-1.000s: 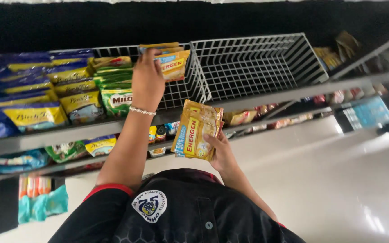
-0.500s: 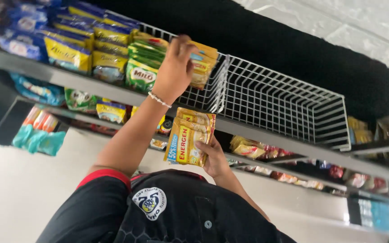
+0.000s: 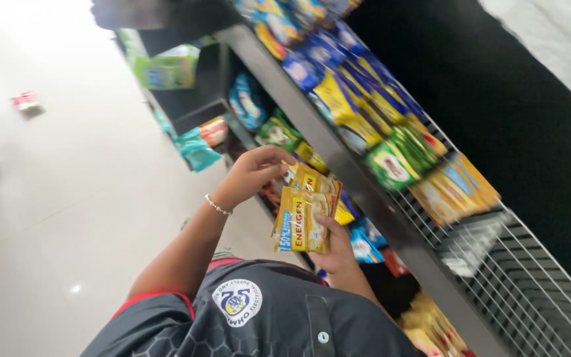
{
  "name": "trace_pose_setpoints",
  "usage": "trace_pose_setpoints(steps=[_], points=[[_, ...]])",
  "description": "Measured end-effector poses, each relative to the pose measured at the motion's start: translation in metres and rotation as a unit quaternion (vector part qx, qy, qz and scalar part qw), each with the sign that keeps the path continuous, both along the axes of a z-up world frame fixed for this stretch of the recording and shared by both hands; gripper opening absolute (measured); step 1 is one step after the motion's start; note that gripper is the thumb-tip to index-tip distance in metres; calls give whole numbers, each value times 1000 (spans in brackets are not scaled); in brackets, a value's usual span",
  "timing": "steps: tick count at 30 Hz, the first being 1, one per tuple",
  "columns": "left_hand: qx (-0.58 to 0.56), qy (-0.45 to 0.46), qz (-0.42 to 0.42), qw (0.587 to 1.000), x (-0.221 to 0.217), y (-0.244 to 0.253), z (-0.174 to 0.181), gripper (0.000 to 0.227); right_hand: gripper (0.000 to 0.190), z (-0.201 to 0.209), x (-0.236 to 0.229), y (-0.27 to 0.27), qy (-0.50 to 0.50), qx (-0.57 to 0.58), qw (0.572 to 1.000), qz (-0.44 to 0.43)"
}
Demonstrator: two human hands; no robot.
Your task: Wiping individual food packets with a cloth and organizing them on shelves in a grocery store.
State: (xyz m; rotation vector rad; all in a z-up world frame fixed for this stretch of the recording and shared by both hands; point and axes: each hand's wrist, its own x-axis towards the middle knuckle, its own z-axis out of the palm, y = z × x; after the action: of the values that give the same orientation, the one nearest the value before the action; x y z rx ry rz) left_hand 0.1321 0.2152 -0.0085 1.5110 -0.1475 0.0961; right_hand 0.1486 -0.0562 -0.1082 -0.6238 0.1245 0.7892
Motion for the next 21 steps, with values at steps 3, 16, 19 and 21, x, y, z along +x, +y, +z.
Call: trace_pose_setpoints(steps=[3,16,19,21], points=[[-106,15,69,992,2,74,-35,17,52,16,18,71,18,13,998,65],[460,-203,313,806,87,350,59,82,70,60,96,349,4,190,975,116],[484,-212,266,806,121,371,44,84,68,61,107,372,-18,200,976,83],[462,-162,242,838,135,379,11,54,69,57,108,378,-18,148,989,0]])
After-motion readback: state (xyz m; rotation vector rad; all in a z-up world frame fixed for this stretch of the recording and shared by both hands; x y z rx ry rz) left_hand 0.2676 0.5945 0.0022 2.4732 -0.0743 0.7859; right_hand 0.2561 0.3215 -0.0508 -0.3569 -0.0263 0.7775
